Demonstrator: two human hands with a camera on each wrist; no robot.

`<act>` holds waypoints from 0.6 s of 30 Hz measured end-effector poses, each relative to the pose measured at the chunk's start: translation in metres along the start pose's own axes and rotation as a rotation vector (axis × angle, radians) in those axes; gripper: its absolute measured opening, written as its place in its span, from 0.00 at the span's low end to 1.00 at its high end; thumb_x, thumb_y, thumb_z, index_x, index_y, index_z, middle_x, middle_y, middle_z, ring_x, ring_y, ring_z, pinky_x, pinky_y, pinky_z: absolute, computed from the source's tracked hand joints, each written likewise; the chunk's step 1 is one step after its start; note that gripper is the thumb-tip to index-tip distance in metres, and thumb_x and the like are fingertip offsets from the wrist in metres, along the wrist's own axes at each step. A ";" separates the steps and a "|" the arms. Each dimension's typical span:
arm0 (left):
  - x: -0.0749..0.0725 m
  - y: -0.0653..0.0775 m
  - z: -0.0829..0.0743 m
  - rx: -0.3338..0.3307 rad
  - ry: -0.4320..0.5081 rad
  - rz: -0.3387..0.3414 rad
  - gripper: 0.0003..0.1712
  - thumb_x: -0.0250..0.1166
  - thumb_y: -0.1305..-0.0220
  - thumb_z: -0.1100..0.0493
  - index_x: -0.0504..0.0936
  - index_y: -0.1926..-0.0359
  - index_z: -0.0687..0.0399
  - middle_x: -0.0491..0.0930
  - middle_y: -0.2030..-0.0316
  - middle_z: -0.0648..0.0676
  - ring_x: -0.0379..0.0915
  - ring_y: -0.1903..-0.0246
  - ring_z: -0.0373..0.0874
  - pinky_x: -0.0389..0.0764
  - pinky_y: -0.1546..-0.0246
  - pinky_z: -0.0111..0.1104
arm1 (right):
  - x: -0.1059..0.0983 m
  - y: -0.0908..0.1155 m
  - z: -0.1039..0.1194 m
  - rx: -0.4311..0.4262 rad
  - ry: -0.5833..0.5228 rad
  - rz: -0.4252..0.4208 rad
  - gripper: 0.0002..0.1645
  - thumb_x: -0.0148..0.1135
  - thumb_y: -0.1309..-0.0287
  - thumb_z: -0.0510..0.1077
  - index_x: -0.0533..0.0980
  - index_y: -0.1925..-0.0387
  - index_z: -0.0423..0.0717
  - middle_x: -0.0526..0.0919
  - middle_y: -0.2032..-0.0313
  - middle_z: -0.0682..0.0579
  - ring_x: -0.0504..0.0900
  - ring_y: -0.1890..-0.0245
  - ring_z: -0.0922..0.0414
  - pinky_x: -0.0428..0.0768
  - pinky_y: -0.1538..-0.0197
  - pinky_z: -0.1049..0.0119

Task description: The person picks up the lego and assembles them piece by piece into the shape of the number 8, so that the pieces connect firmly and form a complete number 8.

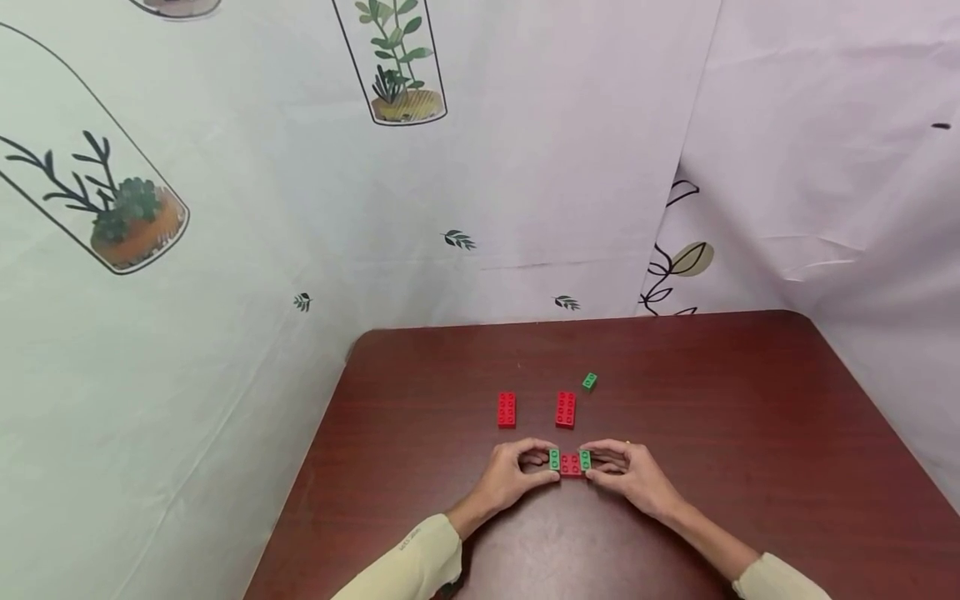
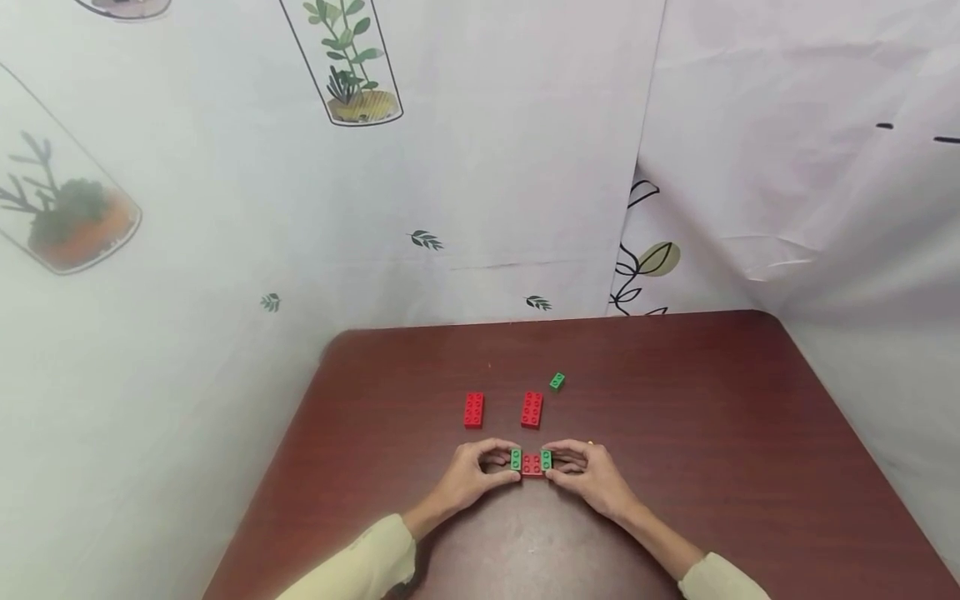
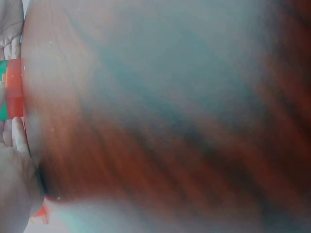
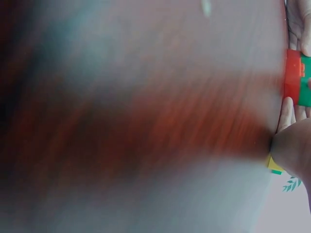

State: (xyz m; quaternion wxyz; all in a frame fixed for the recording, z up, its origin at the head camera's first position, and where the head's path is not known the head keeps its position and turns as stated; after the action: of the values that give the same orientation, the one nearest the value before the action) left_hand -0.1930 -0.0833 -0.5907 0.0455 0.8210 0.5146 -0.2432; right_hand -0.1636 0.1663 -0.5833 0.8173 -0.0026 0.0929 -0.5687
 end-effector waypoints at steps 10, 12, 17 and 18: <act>0.000 -0.001 -0.001 -0.023 0.015 0.007 0.21 0.81 0.39 0.59 0.89 0.45 0.51 0.90 0.54 0.48 0.86 0.57 0.34 0.86 0.54 0.29 | -0.002 0.000 -0.001 0.059 -0.018 0.015 0.26 0.72 0.34 0.34 0.77 0.38 0.26 0.82 0.42 0.28 0.89 0.54 0.56 0.87 0.53 0.67; 0.000 -0.001 -0.002 -0.022 0.020 0.009 0.21 0.81 0.39 0.59 0.89 0.45 0.51 0.89 0.54 0.48 0.85 0.57 0.34 0.86 0.53 0.30 | -0.001 0.000 -0.002 0.069 -0.018 0.017 0.26 0.72 0.34 0.35 0.77 0.38 0.26 0.82 0.42 0.29 0.89 0.54 0.56 0.87 0.53 0.67; 0.000 0.001 -0.001 -0.018 0.020 0.010 0.22 0.81 0.40 0.60 0.88 0.45 0.51 0.89 0.54 0.47 0.85 0.57 0.34 0.86 0.54 0.30 | 0.000 0.000 -0.004 0.077 -0.021 0.027 0.27 0.72 0.33 0.35 0.77 0.37 0.27 0.83 0.42 0.30 0.90 0.54 0.56 0.87 0.53 0.66; 0.000 0.001 -0.001 -0.016 0.019 0.009 0.22 0.81 0.40 0.60 0.88 0.45 0.51 0.89 0.54 0.47 0.85 0.57 0.34 0.86 0.54 0.30 | 0.000 0.000 -0.003 0.076 -0.023 0.028 0.27 0.72 0.33 0.35 0.77 0.37 0.26 0.83 0.42 0.30 0.90 0.53 0.56 0.87 0.53 0.66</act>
State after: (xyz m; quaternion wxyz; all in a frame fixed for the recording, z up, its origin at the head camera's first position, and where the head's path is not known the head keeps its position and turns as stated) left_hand -0.1921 -0.0833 -0.5898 0.0483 0.8252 0.5133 -0.2308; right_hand -0.1639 0.1669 -0.5866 0.8258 0.0233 0.0619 -0.5601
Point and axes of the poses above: each hand's wrist, its own y-axis away from the middle knuckle, its own x-axis out of the palm, z = x × y, the point moved 2 cm from there along -y, towards the middle knuckle
